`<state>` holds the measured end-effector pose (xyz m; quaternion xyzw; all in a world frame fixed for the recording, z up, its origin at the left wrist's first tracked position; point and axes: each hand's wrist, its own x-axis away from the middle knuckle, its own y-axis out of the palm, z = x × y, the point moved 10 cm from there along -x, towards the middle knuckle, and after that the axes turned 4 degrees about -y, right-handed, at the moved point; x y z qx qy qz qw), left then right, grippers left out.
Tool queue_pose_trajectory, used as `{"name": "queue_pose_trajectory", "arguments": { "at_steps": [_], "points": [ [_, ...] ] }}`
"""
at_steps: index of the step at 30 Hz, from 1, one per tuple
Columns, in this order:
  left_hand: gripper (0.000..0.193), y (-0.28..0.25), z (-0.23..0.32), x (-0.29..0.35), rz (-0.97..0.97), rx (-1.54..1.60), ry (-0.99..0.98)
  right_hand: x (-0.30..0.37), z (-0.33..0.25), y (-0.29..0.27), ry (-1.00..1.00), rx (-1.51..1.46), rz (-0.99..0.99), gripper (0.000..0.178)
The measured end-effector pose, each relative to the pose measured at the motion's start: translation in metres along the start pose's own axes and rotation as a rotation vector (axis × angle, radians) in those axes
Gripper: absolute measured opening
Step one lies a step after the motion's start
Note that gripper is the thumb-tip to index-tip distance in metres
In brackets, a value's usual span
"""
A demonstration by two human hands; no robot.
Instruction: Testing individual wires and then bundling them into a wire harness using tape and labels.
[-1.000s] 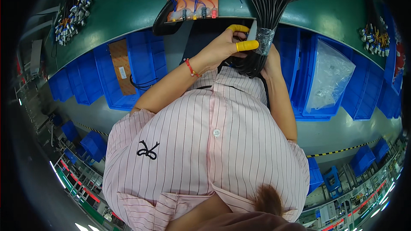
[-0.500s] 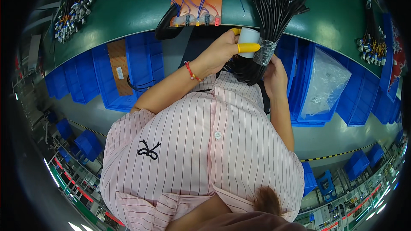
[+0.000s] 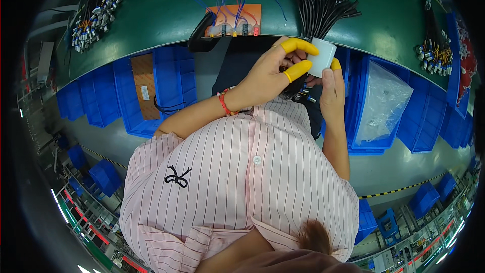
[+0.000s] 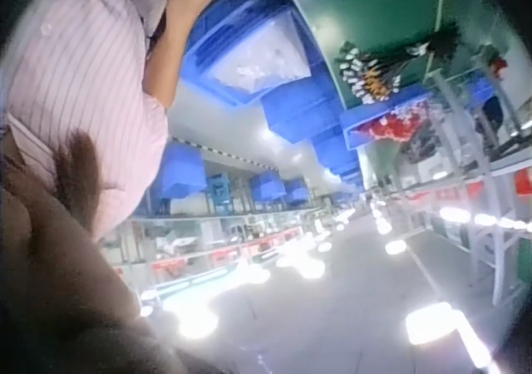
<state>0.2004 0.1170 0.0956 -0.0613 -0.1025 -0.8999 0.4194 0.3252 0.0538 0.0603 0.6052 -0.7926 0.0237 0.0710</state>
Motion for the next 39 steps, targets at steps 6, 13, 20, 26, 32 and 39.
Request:
{"name": "queue_pose_trajectory", "arguments": {
  "at_steps": [6,13,20,26,32,39],
  "points": [
    [0.017,-0.013,-0.035,-0.007,0.093,0.165,-0.180,-0.022,0.008,-0.013,0.000,0.122,0.091,0.034],
    [0.036,-0.006,-0.061,-0.012,0.083,0.094,-0.262,-0.020,0.045,-0.010,0.202,-0.311,-0.004,0.035],
    [0.037,0.014,-0.057,-0.033,0.077,0.018,-0.224,0.002,0.060,-0.003,0.249,-0.337,-0.095,0.044],
    [0.041,0.017,-0.041,-0.018,0.139,-0.151,-0.142,0.003,0.068,-0.009,0.305,-0.457,0.195,0.041],
    [0.029,0.011,-0.046,-0.009,0.132,-0.006,-0.204,0.020,0.064,-0.002,0.264,-0.373,0.217,0.040],
    [0.026,0.019,-0.038,-0.005,0.097,-0.005,-0.116,0.011,0.093,-0.009,0.001,-0.024,0.222,0.040]
  ]
}}
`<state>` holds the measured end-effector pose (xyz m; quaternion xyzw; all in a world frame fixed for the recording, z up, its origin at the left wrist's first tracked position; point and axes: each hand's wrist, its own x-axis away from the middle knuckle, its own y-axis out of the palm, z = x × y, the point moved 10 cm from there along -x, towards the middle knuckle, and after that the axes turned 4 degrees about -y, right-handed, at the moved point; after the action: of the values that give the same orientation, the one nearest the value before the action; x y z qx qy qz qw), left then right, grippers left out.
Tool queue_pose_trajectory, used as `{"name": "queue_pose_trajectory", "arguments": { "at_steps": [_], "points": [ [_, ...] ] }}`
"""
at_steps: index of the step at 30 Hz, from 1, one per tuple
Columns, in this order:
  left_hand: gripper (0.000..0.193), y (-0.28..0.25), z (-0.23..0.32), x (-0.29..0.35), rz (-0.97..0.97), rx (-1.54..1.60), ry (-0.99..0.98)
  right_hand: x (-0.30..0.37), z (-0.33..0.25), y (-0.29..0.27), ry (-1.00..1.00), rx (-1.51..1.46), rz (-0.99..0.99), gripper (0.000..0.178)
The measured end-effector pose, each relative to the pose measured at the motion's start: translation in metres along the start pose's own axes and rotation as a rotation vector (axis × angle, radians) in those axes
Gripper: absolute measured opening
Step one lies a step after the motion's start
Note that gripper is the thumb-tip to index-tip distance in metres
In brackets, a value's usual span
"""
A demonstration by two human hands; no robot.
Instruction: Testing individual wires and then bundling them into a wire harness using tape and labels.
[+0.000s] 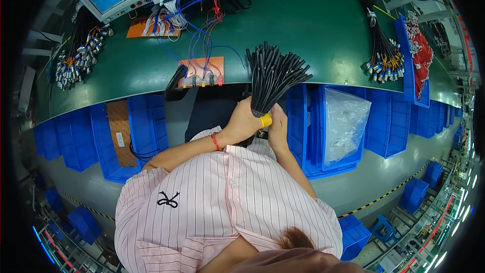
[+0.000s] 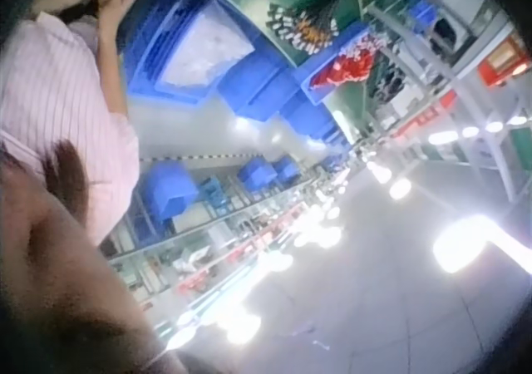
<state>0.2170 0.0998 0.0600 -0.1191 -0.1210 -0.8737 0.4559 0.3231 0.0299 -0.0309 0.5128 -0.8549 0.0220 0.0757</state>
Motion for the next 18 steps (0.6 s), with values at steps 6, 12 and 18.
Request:
{"name": "queue_pose_trajectory", "arguments": {
  "at_steps": [6,12,18],
  "points": [
    [0.026,0.009,0.000,0.009,-0.104,-0.082,0.063,-0.013,-0.016,0.002,-0.257,0.329,0.006,0.035],
    [0.028,0.004,-0.010,0.007,-0.092,-0.049,-0.030,-0.019,-0.010,0.023,-0.200,0.266,-0.098,0.023],
    [0.026,-0.006,0.008,0.011,-0.033,-0.071,0.145,-0.006,0.021,0.042,0.314,-0.440,-0.067,0.028]
  ]
}}
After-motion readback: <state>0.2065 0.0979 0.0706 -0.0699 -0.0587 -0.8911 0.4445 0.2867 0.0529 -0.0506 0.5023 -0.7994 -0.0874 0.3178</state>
